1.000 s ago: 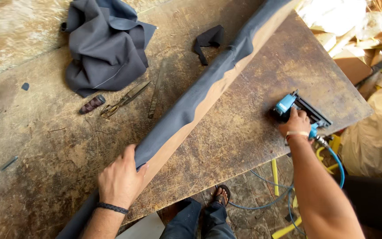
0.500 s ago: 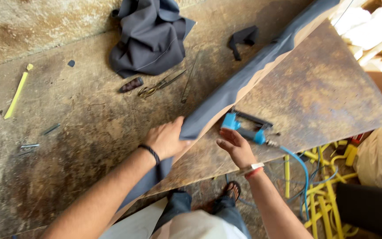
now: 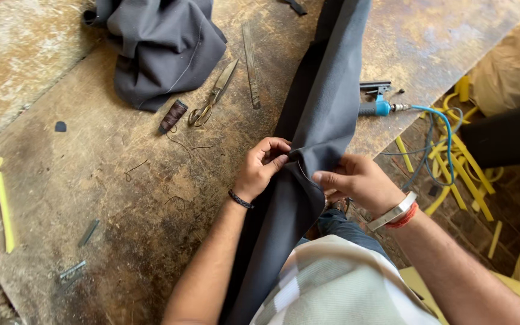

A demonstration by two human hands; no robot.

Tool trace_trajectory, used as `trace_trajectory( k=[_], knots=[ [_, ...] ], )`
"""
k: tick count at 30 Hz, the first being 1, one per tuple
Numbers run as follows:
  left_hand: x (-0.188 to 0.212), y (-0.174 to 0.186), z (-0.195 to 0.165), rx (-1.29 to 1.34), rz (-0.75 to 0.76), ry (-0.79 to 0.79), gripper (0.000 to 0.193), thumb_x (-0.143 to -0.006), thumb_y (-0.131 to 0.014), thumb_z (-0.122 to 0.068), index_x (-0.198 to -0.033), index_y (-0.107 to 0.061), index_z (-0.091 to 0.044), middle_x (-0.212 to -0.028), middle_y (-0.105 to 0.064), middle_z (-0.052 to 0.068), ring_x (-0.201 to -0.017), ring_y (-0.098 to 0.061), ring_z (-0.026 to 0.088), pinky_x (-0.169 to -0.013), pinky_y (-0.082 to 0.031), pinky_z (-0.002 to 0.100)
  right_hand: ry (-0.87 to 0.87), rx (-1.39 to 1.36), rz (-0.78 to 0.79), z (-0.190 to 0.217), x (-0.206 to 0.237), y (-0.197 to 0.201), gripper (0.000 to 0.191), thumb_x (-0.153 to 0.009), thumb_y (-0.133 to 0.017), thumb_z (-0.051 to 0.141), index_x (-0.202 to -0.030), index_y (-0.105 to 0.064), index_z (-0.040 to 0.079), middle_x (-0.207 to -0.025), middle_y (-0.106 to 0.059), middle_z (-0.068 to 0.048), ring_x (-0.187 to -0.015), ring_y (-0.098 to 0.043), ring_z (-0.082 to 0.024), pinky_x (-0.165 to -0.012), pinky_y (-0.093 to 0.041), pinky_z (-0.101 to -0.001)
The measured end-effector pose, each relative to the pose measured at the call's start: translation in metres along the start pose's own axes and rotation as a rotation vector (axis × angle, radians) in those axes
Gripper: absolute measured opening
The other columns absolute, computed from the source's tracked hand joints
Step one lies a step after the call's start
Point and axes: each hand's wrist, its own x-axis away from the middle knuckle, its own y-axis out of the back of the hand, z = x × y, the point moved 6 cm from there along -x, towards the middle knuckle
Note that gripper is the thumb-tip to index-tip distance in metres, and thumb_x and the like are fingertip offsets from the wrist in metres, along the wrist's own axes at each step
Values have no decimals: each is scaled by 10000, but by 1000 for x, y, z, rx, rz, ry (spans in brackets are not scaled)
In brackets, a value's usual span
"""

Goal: The person lays a long strip of gray fabric over a wooden frame on a workbench, folds the fabric edge over the frame, and uses a pneumatic nail gun to staple the fabric along the frame, working section by section along its length.

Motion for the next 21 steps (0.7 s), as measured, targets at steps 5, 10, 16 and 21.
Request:
trace_trajectory(
  k=[5, 10, 16, 21],
  knots=[
    [2, 4, -13, -13, -33, -53, 153, -936, -773, -160, -1020, -719, -44, -1161, -670, 25, -969, -634, 107, -870, -544, 254, -124, 196, 108, 2, 23, 1, 244, -873, -720, 181, -807, -710, -54, -626, -699, -94, -544, -665, -154, -504, -555, -298],
    [2, 9, -37, -150, 42, -91, 249, -874, -821, -272, -1013, -768, -72, -1166, -645, 16, -1043, -636, 119, -913, -542, 273, 15, 93, 84, 13, 22, 9, 197, -894, -663, 151, -840, -746, -20, -637, -706, -85, -571, -672, -149, -541, -544, -292],
    [-1, -1, -48, -246, 26, -149, 259, -843, -837, -284, -1026, -780, -111, -1133, -623, 8, -1090, -621, 147, -951, -539, 300, 218, -107, -102, 20, 14, 30, 166, -956, -665, 138, -903, -737, -2, -780, -722, -64, -723, -684, -139, -691, -557, -293],
    [-2, -7, -42, -291, 8, -176, 172, -867, -816, -238, -983, -761, -125, -1075, -564, -11, -1044, -590, 137, -952, -545, 300, 69, -153, -213, 10, 9, 44, 354, -1076, -536, 295, -1017, -698, -14, -848, -744, -94, -762, -734, -177, -747, -613, -336]
  ],
)
